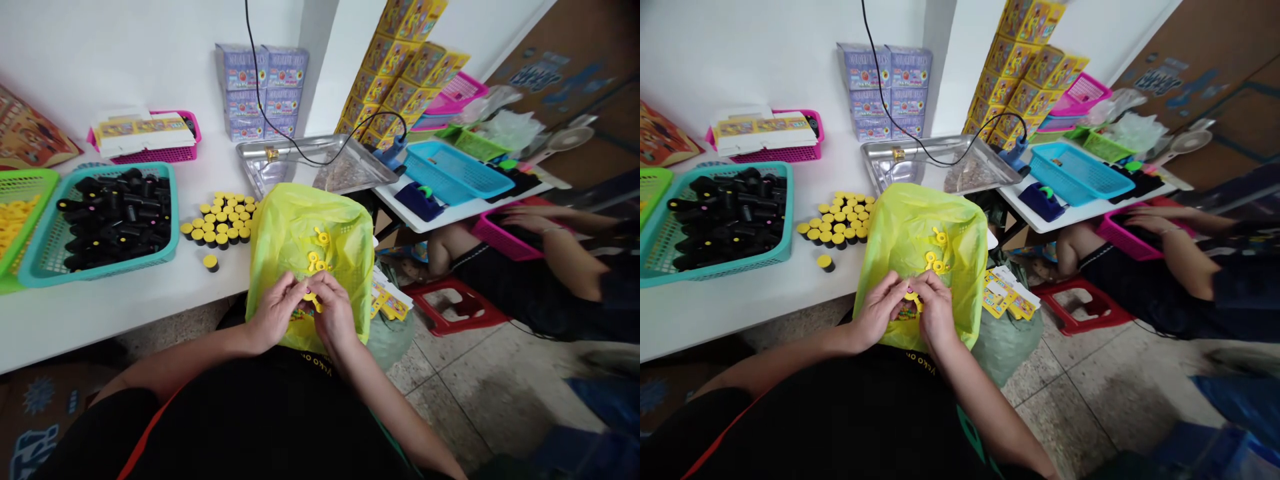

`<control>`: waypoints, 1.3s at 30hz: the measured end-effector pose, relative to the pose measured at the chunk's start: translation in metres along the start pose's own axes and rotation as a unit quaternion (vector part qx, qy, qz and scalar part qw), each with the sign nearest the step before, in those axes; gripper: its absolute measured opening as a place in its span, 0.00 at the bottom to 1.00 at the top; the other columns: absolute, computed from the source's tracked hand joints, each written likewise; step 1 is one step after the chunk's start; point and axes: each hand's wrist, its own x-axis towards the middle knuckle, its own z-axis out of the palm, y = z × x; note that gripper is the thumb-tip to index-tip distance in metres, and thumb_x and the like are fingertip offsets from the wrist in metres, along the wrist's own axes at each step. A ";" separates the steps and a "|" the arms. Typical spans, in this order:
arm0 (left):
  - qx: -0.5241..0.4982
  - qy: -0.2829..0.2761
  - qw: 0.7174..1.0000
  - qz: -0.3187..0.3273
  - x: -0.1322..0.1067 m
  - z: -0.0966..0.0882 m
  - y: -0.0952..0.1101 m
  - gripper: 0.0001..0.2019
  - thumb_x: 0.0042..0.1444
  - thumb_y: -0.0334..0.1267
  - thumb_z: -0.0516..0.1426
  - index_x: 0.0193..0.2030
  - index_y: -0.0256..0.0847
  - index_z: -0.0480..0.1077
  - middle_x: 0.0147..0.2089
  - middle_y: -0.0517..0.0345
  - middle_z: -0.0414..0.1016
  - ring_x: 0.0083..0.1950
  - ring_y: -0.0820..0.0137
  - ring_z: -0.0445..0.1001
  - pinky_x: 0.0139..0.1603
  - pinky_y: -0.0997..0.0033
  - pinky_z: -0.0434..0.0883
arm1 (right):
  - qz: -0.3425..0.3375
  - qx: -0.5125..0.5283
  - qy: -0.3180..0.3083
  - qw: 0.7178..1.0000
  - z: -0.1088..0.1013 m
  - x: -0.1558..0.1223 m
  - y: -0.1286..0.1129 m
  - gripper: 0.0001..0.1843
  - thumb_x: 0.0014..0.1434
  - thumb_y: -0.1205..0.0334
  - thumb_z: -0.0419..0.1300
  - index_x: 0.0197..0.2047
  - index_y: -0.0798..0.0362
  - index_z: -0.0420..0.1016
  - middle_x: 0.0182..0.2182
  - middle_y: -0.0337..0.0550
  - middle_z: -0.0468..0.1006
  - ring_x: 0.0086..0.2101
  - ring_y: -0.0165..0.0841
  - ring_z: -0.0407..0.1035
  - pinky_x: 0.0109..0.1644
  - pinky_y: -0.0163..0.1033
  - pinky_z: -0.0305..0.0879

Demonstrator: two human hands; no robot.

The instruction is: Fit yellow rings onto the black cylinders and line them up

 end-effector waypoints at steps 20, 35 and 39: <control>0.190 -0.021 0.980 0.057 0.008 -0.015 -0.003 0.15 0.56 0.46 0.64 0.30 0.40 0.64 0.25 0.67 0.61 0.26 0.75 0.59 0.26 0.73 0.57 | -0.114 -0.165 -0.014 0.980 -0.024 0.012 0.006 0.22 0.51 0.42 0.69 0.23 0.50 0.70 0.19 0.33 0.64 0.21 0.28 0.53 0.25 0.36 0.52; 0.084 -0.098 0.990 -0.062 0.009 -0.018 -0.005 0.18 0.56 0.51 0.64 0.35 0.43 0.63 0.24 0.68 0.64 0.22 0.76 0.63 0.21 0.76 0.61 | -0.083 -0.208 -0.047 0.974 -0.025 0.009 0.005 0.25 0.54 0.36 0.66 0.26 0.49 0.69 0.18 0.30 0.61 0.16 0.26 0.53 0.18 0.35 0.51; 0.195 -0.035 0.979 0.047 0.011 -0.016 -0.008 0.17 0.56 0.42 0.64 0.28 0.41 0.60 0.26 0.66 0.62 0.28 0.74 0.63 0.27 0.73 0.61 | -0.057 -0.175 -0.048 0.982 -0.024 0.006 0.002 0.25 0.52 0.37 0.69 0.27 0.49 0.69 0.18 0.29 0.61 0.15 0.24 0.51 0.17 0.34 0.48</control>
